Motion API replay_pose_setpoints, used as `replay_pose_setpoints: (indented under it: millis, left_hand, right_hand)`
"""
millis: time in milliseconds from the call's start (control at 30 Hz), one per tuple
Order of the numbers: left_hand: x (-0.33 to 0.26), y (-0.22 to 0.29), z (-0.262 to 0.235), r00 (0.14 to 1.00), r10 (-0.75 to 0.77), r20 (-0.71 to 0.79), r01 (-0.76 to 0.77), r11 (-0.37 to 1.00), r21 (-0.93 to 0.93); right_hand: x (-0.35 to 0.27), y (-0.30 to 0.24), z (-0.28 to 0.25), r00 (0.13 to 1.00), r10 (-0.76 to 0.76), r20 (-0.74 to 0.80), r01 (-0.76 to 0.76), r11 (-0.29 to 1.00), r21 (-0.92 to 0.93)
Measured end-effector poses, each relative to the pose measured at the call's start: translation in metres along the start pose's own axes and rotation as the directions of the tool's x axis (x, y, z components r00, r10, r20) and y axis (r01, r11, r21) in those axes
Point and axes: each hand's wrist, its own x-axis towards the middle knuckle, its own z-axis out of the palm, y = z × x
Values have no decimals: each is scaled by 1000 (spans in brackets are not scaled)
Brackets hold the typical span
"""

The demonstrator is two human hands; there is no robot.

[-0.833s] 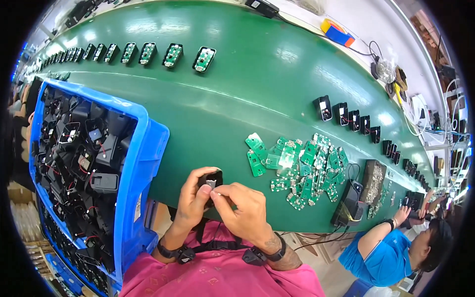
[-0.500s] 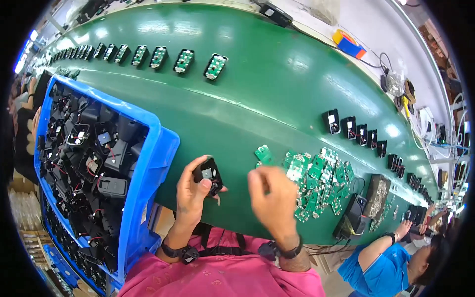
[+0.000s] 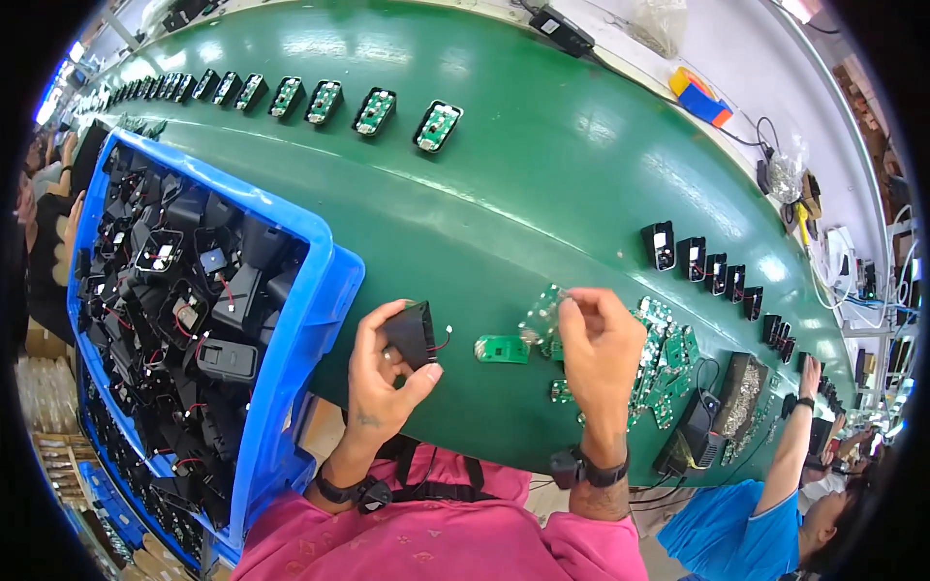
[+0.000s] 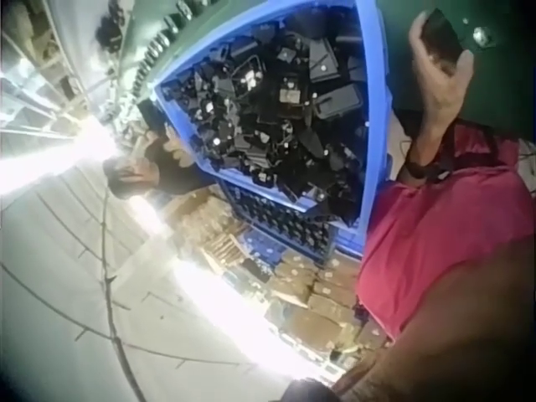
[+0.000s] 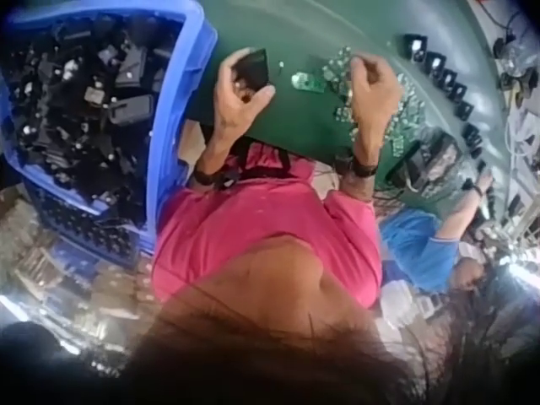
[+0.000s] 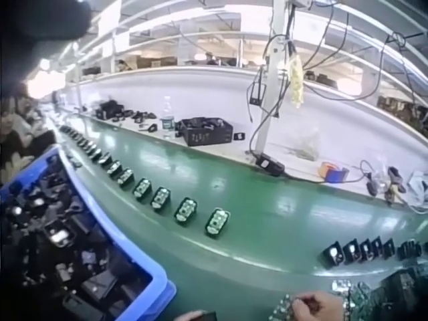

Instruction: Assembling small printed circuit boards into plastic casings on a factory production line.

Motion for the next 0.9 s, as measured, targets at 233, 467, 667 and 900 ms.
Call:
replay_pose_setpoints:
  millis: [233, 467, 667, 900]
  left_hand:
    - [0, 14, 14, 966, 237, 101, -257, 901, 350]
    - [4, 21, 24, 922, 366, 130, -385, 821, 422]
    - [1, 20, 22, 930, 341, 138, -366, 820, 440]
    - [-4, 14, 23, 988, 0, 155, 44, 957, -287]
  right_hand:
    - [-21, -8, 8, 786, 142, 601, -618, 174, 767]
    - [-38, -19, 28, 674, 239, 699, -698, -103, 708]
    - [-44, -24, 33, 743, 345, 573, -633, 86, 769]
    - [-58, -27, 47, 836, 383, 394, -527, 355, 773]
